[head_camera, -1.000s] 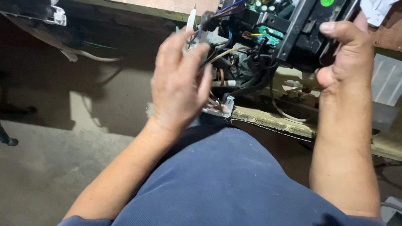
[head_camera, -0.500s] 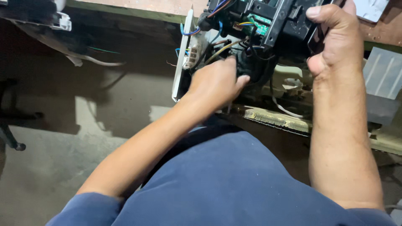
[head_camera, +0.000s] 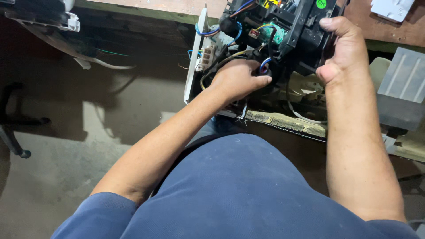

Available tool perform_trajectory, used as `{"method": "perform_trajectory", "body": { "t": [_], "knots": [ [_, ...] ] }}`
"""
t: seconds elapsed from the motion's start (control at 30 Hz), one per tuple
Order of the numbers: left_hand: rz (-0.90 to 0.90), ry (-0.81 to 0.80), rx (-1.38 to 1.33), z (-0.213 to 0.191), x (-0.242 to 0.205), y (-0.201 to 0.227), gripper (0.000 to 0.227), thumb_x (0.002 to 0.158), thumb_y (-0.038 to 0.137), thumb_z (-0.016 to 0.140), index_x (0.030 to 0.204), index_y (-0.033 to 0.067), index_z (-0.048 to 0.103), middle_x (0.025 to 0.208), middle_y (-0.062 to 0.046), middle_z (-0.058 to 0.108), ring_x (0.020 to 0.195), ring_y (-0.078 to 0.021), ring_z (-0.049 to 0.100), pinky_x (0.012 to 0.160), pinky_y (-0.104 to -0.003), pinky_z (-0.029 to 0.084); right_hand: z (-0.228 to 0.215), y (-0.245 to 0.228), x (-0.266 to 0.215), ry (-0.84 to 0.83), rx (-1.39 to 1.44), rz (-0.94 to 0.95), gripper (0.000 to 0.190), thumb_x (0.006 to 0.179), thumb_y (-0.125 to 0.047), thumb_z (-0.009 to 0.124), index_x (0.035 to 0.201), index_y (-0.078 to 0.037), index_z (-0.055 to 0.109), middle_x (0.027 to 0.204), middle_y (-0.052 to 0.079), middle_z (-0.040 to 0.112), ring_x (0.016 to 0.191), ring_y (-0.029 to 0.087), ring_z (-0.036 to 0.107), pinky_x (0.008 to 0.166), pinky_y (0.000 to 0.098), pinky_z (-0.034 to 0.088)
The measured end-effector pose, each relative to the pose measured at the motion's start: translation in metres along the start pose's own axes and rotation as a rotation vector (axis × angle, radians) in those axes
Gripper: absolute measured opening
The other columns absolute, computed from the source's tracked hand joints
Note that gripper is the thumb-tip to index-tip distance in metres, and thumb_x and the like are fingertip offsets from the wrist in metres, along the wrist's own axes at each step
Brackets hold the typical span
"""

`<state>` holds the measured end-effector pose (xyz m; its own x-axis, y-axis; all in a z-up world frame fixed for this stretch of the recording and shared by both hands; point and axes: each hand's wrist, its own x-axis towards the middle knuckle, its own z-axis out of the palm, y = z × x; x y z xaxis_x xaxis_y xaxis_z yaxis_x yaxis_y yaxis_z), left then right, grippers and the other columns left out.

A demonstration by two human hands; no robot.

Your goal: The person assembles an electronic device by connecting wires and components inside a black housing. They manipulate various colored wires, align parts, and secure the casing while working on a cluttered workbench.

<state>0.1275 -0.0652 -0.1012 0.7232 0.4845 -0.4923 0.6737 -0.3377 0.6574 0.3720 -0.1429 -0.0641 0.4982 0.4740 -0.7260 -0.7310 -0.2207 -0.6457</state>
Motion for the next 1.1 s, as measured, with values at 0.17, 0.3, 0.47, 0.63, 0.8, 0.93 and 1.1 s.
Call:
{"method": "perform_trajectory", "body": {
  "t": [0.17, 0.3, 0.47, 0.63, 0.8, 0.93, 1.1],
  "knots": [
    [-0.003, -0.061, 0.016, 0.001, -0.001, 0.001, 0.058, 0.103, 0.069, 0.064, 0.140, 0.0284, 0.082, 0.116, -0.008, 0.089, 0.113, -0.0376, 0.082, 0.085, -0.053, 0.060, -0.008, 0.005, 0.004, 0.031, -0.081, 0.020, 0.031, 0.073, -0.028, 0.084, 0.103, -0.020, 0.087, 0.098, -0.002, 0.089, 0.090, 0.022, 0.088, 0.084, 0.0465, 0.077],
    [-0.105, -0.051, 0.062, 0.001, -0.001, 0.005, 0.051, 0.108, 0.063, 0.064, 0.131, 0.0205, 0.078, 0.127, -0.012, 0.086, 0.119, -0.0426, 0.080, 0.090, -0.059, 0.061, -0.014, 0.010, 0.015, 0.023, -0.123, 0.059, 0.034, 0.072, -0.033, 0.084, 0.104, -0.024, 0.089, 0.099, -0.004, 0.091, 0.090, 0.021, 0.088, 0.085, 0.0472, 0.076],
    [-0.177, 0.021, -0.142, -0.004, 0.010, -0.007, 0.073, 0.097, 0.060, 0.082, 0.158, 0.0230, 0.069, 0.150, -0.008, 0.084, 0.135, -0.0355, 0.081, 0.107, -0.050, 0.063, -0.017, 0.003, 0.023, -0.042, -0.123, 0.086, 0.034, 0.076, -0.035, 0.083, 0.107, -0.021, 0.089, 0.100, -0.001, 0.091, 0.092, 0.022, 0.089, 0.085, 0.0478, 0.077],
    [-0.105, 0.107, -0.445, -0.002, 0.015, -0.015, 0.089, 0.090, 0.050, 0.092, 0.166, 0.0118, 0.067, 0.163, -0.011, 0.079, 0.149, -0.0266, 0.077, 0.120, -0.037, 0.058, -0.014, -0.004, 0.022, -0.063, -0.169, 0.108, 0.034, 0.080, -0.039, 0.084, 0.108, -0.020, 0.087, 0.100, -0.003, 0.089, 0.095, 0.021, 0.090, 0.092, 0.0510, 0.080],
    [-0.106, 0.176, -0.630, -0.007, 0.006, -0.007, 0.018, 0.100, 0.036, 0.089, 0.094, 0.0203, 0.082, 0.072, 0.006, 0.067, 0.060, -0.0097, 0.055, 0.051, -0.033, 0.045, -0.018, -0.008, 0.030, -0.152, -0.242, 0.165, 0.044, 0.079, -0.048, 0.084, 0.116, -0.023, 0.086, 0.107, -0.002, 0.089, 0.102, 0.023, 0.089, 0.099, 0.0526, 0.077],
    [0.038, 0.244, -0.602, -0.004, 0.007, -0.014, 0.019, 0.101, 0.034, 0.084, 0.088, 0.0205, 0.079, 0.076, 0.010, 0.067, 0.076, -0.0074, 0.056, 0.073, -0.031, 0.045, -0.022, -0.005, 0.035, -0.146, -0.257, 0.158, 0.042, 0.079, -0.049, 0.084, 0.114, -0.024, 0.086, 0.105, -0.002, 0.089, 0.100, 0.023, 0.089, 0.096, 0.0539, 0.076],
    [-0.005, 0.236, -0.069, -0.027, -0.028, 0.000, 0.063, 0.104, 0.054, 0.062, 0.154, 0.0179, 0.078, 0.145, -0.003, 0.088, 0.130, -0.0297, 0.083, 0.099, -0.052, 0.063, -0.022, -0.002, 0.035, -0.122, -0.293, 0.105, 0.035, 0.082, -0.042, 0.087, 0.111, -0.023, 0.083, 0.103, -0.004, 0.088, 0.098, 0.019, 0.090, 0.091, 0.0495, 0.080]
  ]
}}
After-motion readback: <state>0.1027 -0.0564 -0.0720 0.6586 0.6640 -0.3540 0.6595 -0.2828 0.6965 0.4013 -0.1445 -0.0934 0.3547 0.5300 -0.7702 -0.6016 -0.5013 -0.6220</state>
